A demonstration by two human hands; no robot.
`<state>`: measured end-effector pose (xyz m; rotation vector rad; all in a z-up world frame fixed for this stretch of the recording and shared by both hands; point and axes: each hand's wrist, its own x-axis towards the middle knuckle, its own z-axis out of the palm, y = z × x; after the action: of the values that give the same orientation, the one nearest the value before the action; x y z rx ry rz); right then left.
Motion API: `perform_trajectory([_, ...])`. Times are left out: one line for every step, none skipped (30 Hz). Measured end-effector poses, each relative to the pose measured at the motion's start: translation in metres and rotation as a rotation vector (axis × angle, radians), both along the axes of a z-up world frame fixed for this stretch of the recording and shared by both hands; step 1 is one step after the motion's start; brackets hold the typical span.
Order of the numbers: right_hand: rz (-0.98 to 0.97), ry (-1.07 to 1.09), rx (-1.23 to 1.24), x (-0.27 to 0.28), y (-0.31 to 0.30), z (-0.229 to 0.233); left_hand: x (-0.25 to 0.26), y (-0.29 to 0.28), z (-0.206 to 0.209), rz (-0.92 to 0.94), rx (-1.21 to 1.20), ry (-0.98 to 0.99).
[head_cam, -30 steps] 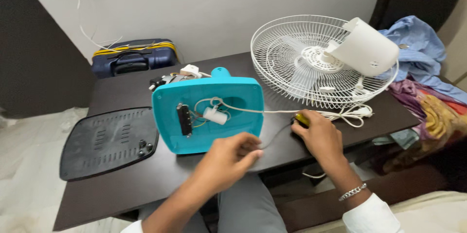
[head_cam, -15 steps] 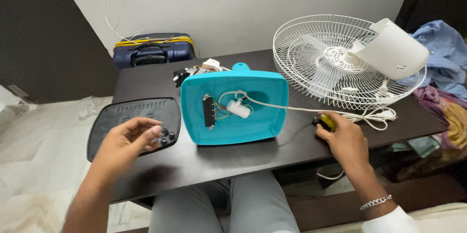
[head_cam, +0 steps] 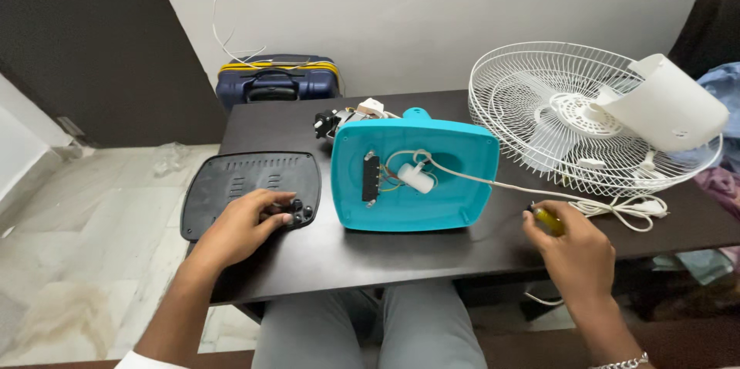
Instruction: The person reassembles a small blue and black electronic device by aligning the black back cover with the blue body and securing it with screws using a yellow screwdriver. The person tightens multiple screws on the back cover to complete the assembly.
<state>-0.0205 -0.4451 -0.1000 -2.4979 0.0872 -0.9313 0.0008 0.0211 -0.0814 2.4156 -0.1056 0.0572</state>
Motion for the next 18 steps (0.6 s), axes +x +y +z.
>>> perform_trajectory([0.037,-0.026,-0.013,-0.003,0.004,0.001,-0.001,0.0,0.002,-0.013,-0.026,0.001])
perform_trajectory([0.071,-0.053,-0.024,-0.005,0.007,0.002,-0.002,0.0,0.005,-0.028,-0.05,0.001])
perform_trajectory([0.105,-0.08,-0.036,-0.007,0.011,0.004,-0.002,0.0,0.007,-0.043,-0.075,0.001])
perform_trajectory([0.127,-0.08,-0.047,-0.01,0.015,0.005,-0.003,0.0,0.01,-0.044,-0.07,0.015])
perform_trajectory([0.148,-0.08,-0.058,-0.012,0.019,0.006,-0.003,0.0,0.011,-0.044,-0.065,0.029])
perform_trajectory([0.17,-0.082,-0.068,-0.014,0.024,0.007,-0.004,-0.001,0.013,-0.044,-0.059,0.041])
perform_trajectory([0.193,-0.093,-0.074,-0.016,0.029,0.008,-0.004,-0.003,0.014,-0.018,-0.047,0.047])
perform_trajectory([0.218,-0.104,-0.079,-0.018,0.036,0.008,-0.004,-0.006,0.014,0.011,-0.034,0.053])
perform_trajectory([0.243,-0.114,-0.083,-0.02,0.042,0.008,-0.004,-0.008,0.014,0.04,-0.021,0.059])
perform_trajectory([0.266,-0.107,-0.072,-0.021,0.049,0.007,-0.005,-0.01,0.013,0.037,-0.035,0.051])
perform_trajectory([0.289,-0.101,-0.062,-0.021,0.057,0.007,-0.006,-0.012,0.012,0.035,-0.049,0.044])
perform_trajectory([0.311,-0.091,-0.051,-0.022,0.065,0.007,-0.006,-0.013,0.011,0.031,-0.063,0.038])
perform_trajectory([0.346,-0.068,-0.035,-0.021,0.073,0.006,-0.006,-0.013,0.011,0.029,-0.059,0.034])
perform_trajectory([0.379,-0.046,-0.022,-0.019,0.081,0.007,-0.006,-0.014,0.01,0.024,-0.056,0.029])
perform_trajectory([0.411,-0.024,-0.009,-0.018,0.089,0.008,-0.006,-0.014,0.009,0.019,-0.054,0.023])
perform_trajectory([0.445,0.0,-0.001,-0.017,0.096,0.01,-0.005,-0.014,0.008,0.029,-0.058,0.037])
perform_trajectory([0.479,0.024,0.006,-0.017,0.104,0.011,-0.004,-0.014,0.008,0.039,-0.061,0.051])
perform_trajectory([0.514,0.049,0.013,-0.016,0.113,0.013,-0.004,-0.014,0.007,0.05,-0.066,0.065])
